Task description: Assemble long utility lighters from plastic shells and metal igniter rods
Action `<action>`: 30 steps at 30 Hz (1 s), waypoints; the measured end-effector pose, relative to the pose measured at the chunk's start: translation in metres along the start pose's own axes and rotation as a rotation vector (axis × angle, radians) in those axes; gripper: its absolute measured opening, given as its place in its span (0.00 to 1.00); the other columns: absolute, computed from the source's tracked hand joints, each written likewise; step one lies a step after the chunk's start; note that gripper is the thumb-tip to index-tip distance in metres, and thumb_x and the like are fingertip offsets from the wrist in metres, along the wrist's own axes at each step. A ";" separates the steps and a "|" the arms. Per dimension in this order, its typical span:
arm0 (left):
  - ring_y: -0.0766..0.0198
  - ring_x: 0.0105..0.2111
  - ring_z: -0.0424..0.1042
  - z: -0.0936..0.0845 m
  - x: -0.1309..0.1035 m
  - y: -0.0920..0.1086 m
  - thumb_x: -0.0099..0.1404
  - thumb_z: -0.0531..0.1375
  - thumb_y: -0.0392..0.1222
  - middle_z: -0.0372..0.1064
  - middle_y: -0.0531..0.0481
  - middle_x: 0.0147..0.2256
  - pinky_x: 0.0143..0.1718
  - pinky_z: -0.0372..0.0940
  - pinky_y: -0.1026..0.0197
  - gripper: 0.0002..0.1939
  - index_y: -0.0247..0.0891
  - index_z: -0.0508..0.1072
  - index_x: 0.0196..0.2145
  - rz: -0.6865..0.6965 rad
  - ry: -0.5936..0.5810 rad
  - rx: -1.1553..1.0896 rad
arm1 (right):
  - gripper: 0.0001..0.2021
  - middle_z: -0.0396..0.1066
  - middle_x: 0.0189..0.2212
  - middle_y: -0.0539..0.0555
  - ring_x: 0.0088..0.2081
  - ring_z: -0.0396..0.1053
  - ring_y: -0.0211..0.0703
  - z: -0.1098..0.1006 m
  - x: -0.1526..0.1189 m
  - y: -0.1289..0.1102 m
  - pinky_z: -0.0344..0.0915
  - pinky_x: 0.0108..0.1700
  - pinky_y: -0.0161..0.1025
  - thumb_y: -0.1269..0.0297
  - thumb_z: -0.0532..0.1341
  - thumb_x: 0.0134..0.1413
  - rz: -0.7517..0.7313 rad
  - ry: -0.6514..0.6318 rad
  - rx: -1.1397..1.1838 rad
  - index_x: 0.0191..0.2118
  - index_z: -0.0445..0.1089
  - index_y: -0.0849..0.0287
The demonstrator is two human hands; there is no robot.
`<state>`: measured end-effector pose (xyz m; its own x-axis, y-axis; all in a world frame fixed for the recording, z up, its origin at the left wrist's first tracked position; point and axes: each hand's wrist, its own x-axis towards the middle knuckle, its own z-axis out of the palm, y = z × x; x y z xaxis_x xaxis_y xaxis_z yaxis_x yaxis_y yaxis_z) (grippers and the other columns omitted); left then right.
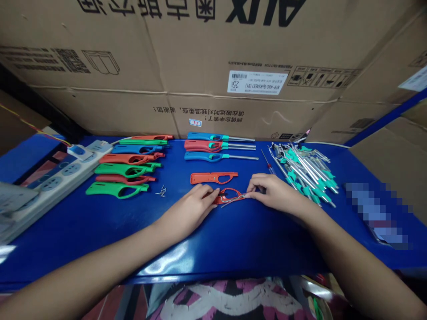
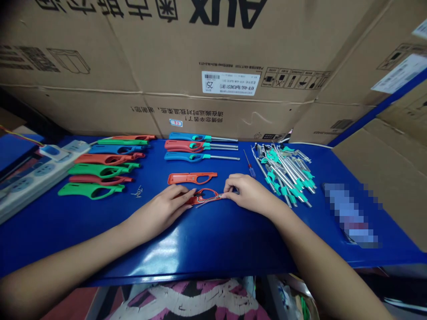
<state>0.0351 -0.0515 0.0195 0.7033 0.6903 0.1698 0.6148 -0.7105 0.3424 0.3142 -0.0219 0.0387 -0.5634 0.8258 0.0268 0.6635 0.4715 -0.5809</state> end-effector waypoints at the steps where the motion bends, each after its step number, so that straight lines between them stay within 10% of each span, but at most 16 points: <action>1: 0.56 0.45 0.69 0.001 0.000 0.001 0.75 0.51 0.37 0.68 0.40 0.45 0.50 0.70 0.51 0.16 0.31 0.71 0.55 -0.002 -0.007 0.019 | 0.05 0.71 0.30 0.51 0.32 0.67 0.39 0.000 -0.001 0.000 0.61 0.36 0.35 0.68 0.65 0.58 -0.006 0.001 -0.005 0.31 0.72 0.59; 8: 0.56 0.41 0.69 0.003 0.001 0.009 0.76 0.48 0.36 0.69 0.41 0.43 0.42 0.71 0.54 0.16 0.29 0.72 0.52 -0.015 -0.065 0.311 | 0.05 0.72 0.33 0.52 0.34 0.68 0.39 0.000 -0.003 -0.001 0.62 0.36 0.36 0.65 0.64 0.60 0.056 -0.011 -0.045 0.33 0.73 0.58; 15: 0.54 0.46 0.70 -0.006 0.001 0.007 0.74 0.53 0.37 0.71 0.39 0.47 0.47 0.72 0.51 0.17 0.32 0.69 0.57 -0.018 0.004 0.092 | 0.10 0.70 0.45 0.54 0.42 0.70 0.41 0.006 -0.007 -0.014 0.66 0.42 0.37 0.63 0.62 0.62 -0.113 -0.038 -0.038 0.48 0.71 0.54; 30: 0.54 0.48 0.67 -0.007 0.002 0.007 0.73 0.52 0.35 0.68 0.41 0.48 0.51 0.68 0.48 0.14 0.38 0.73 0.52 0.014 -0.003 -0.038 | 0.08 0.69 0.45 0.54 0.37 0.70 0.40 0.024 -0.002 -0.020 0.65 0.38 0.36 0.59 0.57 0.66 -0.199 -0.051 -0.226 0.44 0.70 0.55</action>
<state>0.0383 -0.0544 0.0291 0.7126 0.6802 0.1721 0.5912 -0.7142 0.3748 0.2900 -0.0404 0.0302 -0.7135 0.6963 0.0781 0.6268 0.6842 -0.3728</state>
